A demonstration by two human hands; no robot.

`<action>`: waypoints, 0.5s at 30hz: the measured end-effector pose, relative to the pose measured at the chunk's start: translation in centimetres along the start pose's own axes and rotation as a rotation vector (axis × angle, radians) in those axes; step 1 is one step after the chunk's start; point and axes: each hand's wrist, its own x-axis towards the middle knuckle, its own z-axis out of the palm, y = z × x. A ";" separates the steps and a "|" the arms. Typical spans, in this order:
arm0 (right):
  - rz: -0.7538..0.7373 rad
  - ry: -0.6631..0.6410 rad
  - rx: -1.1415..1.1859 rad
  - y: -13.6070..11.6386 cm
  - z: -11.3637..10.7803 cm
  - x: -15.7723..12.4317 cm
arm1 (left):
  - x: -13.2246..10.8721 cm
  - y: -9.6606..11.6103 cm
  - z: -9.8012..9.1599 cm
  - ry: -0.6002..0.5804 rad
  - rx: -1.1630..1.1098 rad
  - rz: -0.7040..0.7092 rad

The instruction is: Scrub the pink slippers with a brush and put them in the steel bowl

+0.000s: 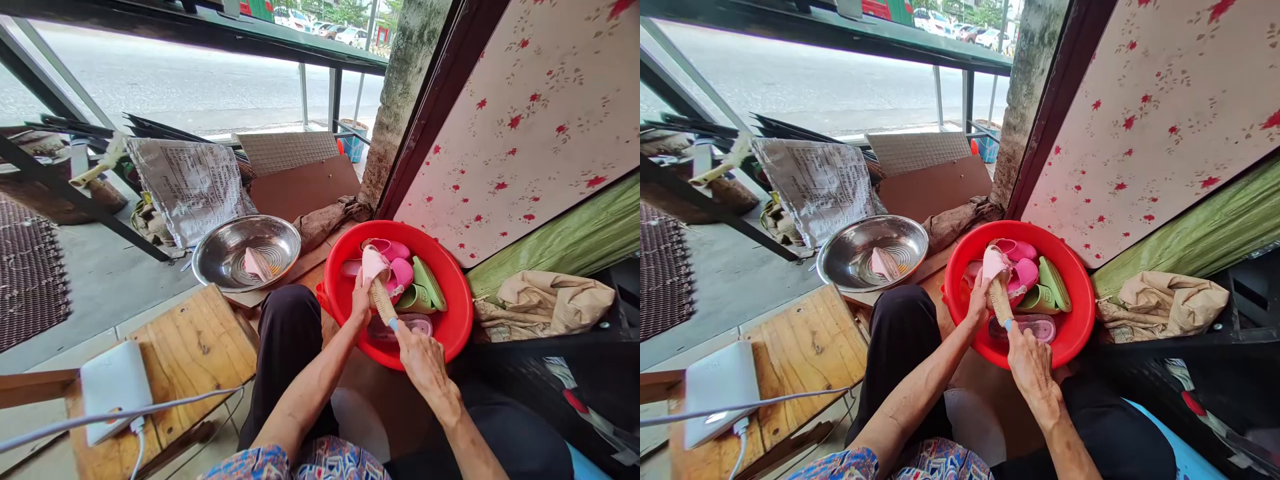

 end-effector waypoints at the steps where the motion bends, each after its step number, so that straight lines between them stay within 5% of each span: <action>1: -0.034 0.041 0.006 0.2 0.8 -1.5 | 0.1 0.2 0.1 0.022 -0.033 -0.011; 8: -0.121 0.304 0.322 3.8 3.9 -9.8 | 0.2 0.7 0.1 0.023 -0.129 -0.121; 15: -0.034 0.510 0.418 3.3 7.1 -9.0 | 0.3 0.9 -0.2 0.030 -0.198 -0.407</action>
